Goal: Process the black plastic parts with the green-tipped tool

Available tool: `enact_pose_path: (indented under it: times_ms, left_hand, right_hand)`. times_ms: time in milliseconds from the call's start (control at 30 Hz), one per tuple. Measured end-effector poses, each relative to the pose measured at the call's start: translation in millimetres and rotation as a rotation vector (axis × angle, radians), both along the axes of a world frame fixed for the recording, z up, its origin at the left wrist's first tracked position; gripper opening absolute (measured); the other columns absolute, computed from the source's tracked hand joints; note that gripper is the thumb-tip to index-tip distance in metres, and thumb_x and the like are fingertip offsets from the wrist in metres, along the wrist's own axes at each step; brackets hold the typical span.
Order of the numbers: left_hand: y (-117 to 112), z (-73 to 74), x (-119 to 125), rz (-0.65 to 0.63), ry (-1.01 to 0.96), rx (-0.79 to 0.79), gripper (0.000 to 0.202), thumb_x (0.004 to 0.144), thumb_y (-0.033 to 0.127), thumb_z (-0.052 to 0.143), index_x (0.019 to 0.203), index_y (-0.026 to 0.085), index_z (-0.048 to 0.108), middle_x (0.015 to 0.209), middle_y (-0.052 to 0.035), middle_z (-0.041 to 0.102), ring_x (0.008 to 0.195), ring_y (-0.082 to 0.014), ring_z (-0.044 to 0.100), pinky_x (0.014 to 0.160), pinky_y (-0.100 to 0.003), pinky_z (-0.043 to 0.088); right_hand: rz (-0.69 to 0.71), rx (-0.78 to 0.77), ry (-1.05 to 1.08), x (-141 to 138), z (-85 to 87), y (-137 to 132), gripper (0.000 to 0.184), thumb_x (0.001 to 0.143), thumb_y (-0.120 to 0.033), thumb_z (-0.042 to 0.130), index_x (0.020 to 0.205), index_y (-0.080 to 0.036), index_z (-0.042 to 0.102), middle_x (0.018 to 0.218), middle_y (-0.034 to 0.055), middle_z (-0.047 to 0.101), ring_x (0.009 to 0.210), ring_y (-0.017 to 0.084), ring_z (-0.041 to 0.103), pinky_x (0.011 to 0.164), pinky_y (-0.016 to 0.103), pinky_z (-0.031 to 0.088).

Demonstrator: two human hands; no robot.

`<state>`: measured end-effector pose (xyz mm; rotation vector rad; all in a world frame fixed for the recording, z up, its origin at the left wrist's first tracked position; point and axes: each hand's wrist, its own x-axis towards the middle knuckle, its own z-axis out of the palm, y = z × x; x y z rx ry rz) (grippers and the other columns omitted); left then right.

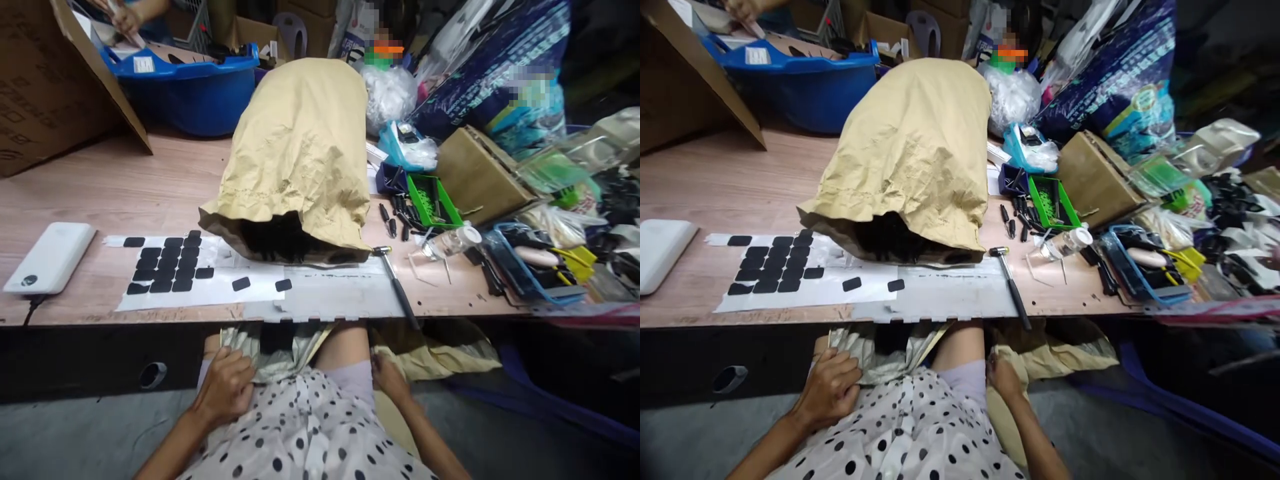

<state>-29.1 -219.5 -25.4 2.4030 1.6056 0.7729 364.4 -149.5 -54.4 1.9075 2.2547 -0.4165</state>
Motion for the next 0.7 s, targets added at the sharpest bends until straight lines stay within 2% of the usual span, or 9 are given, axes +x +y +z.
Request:
enact_pose_path:
  times_ms: [67, 133, 167, 267, 333, 433, 533, 600, 700]
  left_hand:
    - [2, 2.0, 1, -0.022, 0.008, -0.019, 0.021, 0.068, 0.005, 0.049, 0.055, 0.021, 0.053, 0.056, 0.0008, 0.051, 0.062, -0.0166, 0.049, 0.070, -0.034, 0.040]
    - [6, 4.1, 3, -0.043, 0.007, -0.055, 0.021, 0.070, 0.006, 0.050, 0.055, 0.021, 0.054, 0.061, 0.0003, 0.055, 0.067, -0.0171, 0.052, 0.079, -0.037, 0.044]
    - [8, 5.3, 4, -0.057, 0.001, -0.073, 0.021, 0.070, 0.006, 0.050, 0.056, 0.021, 0.055, 0.065, -0.0002, 0.058, 0.070, -0.0176, 0.053, 0.086, -0.039, 0.045]
    - [13, 9.2, 4, -0.132, -0.021, -0.114, 0.020, 0.069, 0.006, 0.048, 0.059, 0.021, 0.057, 0.071, -0.0006, 0.062, 0.077, -0.0185, 0.057, 0.104, -0.047, 0.041]
    - [14, 11.3, 1, -0.183, -0.014, -0.148, 0.021, 0.068, 0.006, 0.047, 0.060, 0.022, 0.057, 0.068, 0.0006, 0.061, 0.072, -0.0173, 0.056, 0.107, -0.047, 0.040]
    - [11, 13.4, -3, -0.161, 0.025, -0.208, 0.019, 0.069, 0.007, 0.046, 0.061, 0.021, 0.056, 0.064, 0.0012, 0.059, 0.063, -0.0157, 0.052, 0.095, -0.041, 0.046]
    - [8, 15.6, -3, -0.076, 0.046, -0.257, 0.017, 0.071, 0.009, 0.046, 0.060, 0.020, 0.053, 0.061, 0.0008, 0.057, 0.059, -0.0152, 0.051, 0.077, -0.036, 0.045]
    - [7, 17.8, 0, -0.045, 0.047, -0.275, 0.017, 0.073, 0.011, 0.047, 0.060, 0.020, 0.053, 0.061, 0.0004, 0.057, 0.059, -0.0155, 0.051, 0.072, -0.035, 0.042]
    - [6, 20.9, 3, -0.020, 0.035, -0.278, 0.021, 0.080, 0.016, 0.048, 0.060, 0.020, 0.056, 0.063, -0.0012, 0.059, 0.063, -0.0172, 0.053, 0.072, -0.037, 0.041]
  right_hand:
    - [-0.104, 0.146, 0.016, 3, 16.9, -3, 0.031, 0.095, -0.022, 0.042, 0.086, -0.026, 0.072, 0.074, 0.0073, 0.069, 0.069, 0.023, 0.068, 0.059, 0.033, 0.052]
    - [-0.028, 0.322, 0.171, -14, 35.8, -1, 0.033, 0.094, -0.023, 0.041, 0.102, -0.024, 0.073, 0.088, 0.0108, 0.072, 0.087, 0.025, 0.070, 0.079, 0.038, 0.056]
    - [0.109, 0.318, 0.256, -30, 43.9, 1, 0.036, 0.093, -0.021, 0.041, 0.108, -0.024, 0.073, 0.093, 0.0115, 0.073, 0.094, 0.025, 0.069, 0.085, 0.039, 0.056]
    - [0.601, 0.083, 0.329, -90, 57.4, 11, 0.052, 0.088, -0.013, 0.044, 0.133, -0.024, 0.064, 0.127, 0.0126, 0.069, 0.124, 0.024, 0.060, 0.104, 0.041, 0.047]
    - [0.775, -0.054, 0.246, -121, 59.7, 19, 0.063, 0.084, -0.014, 0.051, 0.145, -0.023, 0.055, 0.142, 0.0129, 0.061, 0.140, 0.028, 0.047, 0.115, 0.049, 0.036]
    - [0.765, -0.196, 0.070, -129, 63.7, 28, 0.045, 0.088, -0.023, 0.056, 0.132, -0.019, 0.065, 0.122, 0.0144, 0.073, 0.124, 0.031, 0.060, 0.117, 0.054, 0.028]
    - [0.703, -0.267, -0.078, -110, 72.1, 32, 0.029, 0.092, -0.035, 0.056, 0.099, -0.016, 0.077, 0.089, 0.0129, 0.076, 0.089, 0.026, 0.069, 0.109, 0.049, 0.036]
    - [0.699, -0.281, -0.125, -99, 76.5, 31, 0.029, 0.089, -0.038, 0.059, 0.094, -0.015, 0.077, 0.089, 0.0139, 0.075, 0.088, 0.027, 0.068, 0.099, 0.045, 0.043]
    - [0.697, -0.255, -0.131, -98, 75.3, 28, 0.031, 0.085, -0.038, 0.065, 0.103, -0.015, 0.076, 0.110, 0.0172, 0.071, 0.105, 0.032, 0.062, 0.091, 0.042, 0.046]
